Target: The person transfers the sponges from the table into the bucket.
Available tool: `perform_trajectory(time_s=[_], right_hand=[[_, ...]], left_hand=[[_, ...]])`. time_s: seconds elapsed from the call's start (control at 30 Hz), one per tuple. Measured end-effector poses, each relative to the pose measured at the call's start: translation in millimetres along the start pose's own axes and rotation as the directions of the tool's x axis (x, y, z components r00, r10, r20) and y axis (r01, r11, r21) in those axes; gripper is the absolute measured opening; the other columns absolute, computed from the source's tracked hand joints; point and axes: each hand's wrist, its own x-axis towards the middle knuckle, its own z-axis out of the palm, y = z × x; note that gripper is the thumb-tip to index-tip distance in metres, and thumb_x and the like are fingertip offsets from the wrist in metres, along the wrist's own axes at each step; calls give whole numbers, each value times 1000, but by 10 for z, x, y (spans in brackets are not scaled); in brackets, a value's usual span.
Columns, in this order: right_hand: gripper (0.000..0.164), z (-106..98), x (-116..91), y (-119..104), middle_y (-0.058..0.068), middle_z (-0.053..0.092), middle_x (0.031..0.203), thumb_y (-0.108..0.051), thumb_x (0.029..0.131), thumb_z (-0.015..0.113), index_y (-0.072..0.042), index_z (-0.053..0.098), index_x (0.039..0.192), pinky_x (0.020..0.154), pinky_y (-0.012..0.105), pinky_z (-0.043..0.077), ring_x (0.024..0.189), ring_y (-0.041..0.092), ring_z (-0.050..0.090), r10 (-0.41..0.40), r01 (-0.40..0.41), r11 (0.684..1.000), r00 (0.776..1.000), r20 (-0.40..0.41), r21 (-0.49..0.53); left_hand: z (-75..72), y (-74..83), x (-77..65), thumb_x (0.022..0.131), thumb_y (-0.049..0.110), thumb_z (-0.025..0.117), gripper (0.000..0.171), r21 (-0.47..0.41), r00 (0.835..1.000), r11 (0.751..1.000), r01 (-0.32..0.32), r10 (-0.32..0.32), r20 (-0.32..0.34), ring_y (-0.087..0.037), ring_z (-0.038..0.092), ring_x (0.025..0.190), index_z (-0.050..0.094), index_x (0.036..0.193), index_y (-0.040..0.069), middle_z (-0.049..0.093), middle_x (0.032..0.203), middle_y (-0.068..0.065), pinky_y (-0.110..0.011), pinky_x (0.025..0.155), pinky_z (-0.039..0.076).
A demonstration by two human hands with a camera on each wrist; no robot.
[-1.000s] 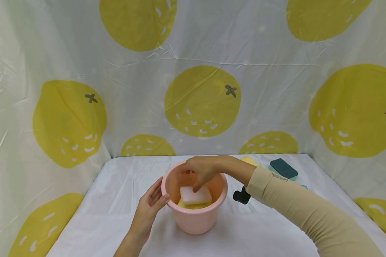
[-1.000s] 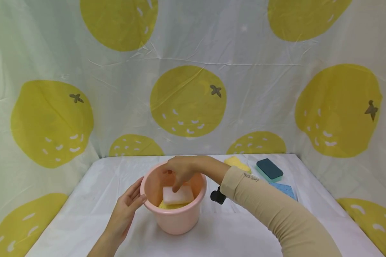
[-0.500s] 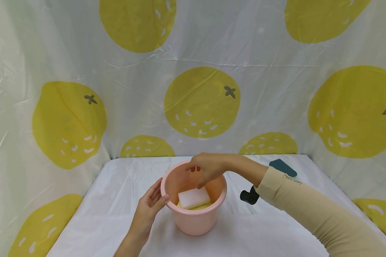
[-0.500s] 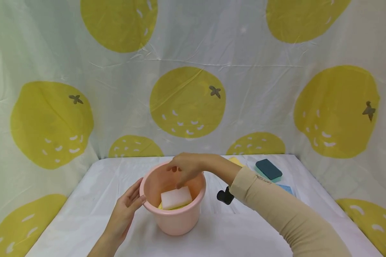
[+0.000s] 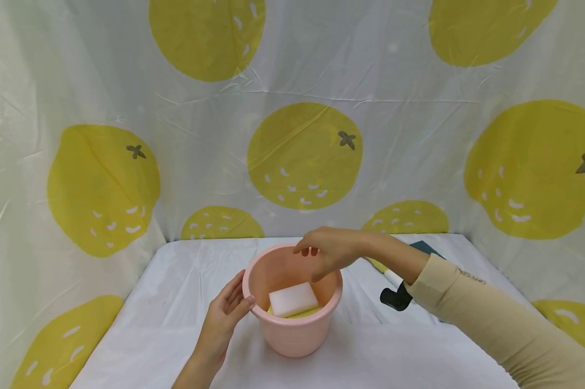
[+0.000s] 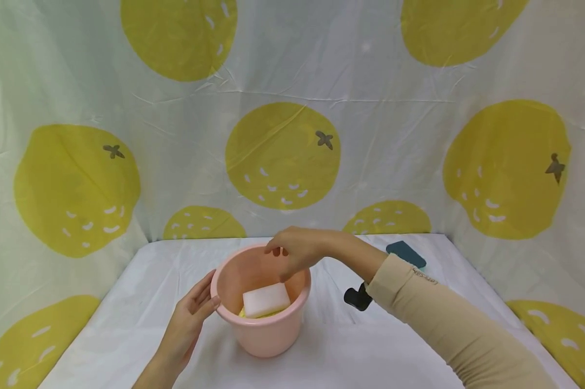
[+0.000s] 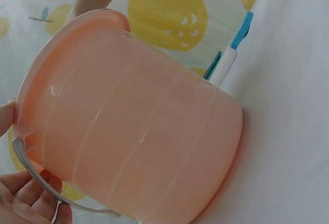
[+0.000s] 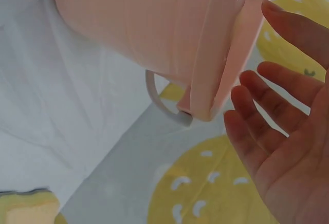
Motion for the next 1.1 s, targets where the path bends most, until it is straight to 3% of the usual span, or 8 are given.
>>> perform_trajectory(time_s=[0.37,0.63,0.83,1.1], right_hand=[[60,-71,-273,154,2,64,120,-27,89,81,-4,61,140,92,37,52,107,20,61,-1,1,1000,999,-48,4],[64,-81,-550,326,-1,62,120,-31,88,82,-5,59,142,92,42,52,107,21,62,84,-80,996,992,-89,43],[65,-25,-777,475,-4,61,118,-38,87,83,-8,61,141,92,43,55,108,23,61,179,-173,983,975,-132,54],[64,69,-1097,662,-2,62,114,-37,86,84,-4,63,136,89,48,57,104,22,62,221,-206,974,953,-206,91]], left_hand=[[-10,-15,-6,101,5,65,63,-8,1000,1000,-13,13,13,-30,39,145,39,158,4,41,159,-15,-21,105,43],[-5,-22,2,101,6,65,62,2,1000,1000,-9,9,0,-29,41,144,40,158,5,42,158,-14,-20,105,42],[-4,-21,3,100,5,66,63,-7,1000,1000,-5,5,1,-29,40,144,40,158,4,42,158,-16,-20,105,42],[-10,-28,7,100,5,65,63,-19,1000,1000,-7,7,2,-29,39,145,39,158,3,41,159,-16,-20,106,42]])
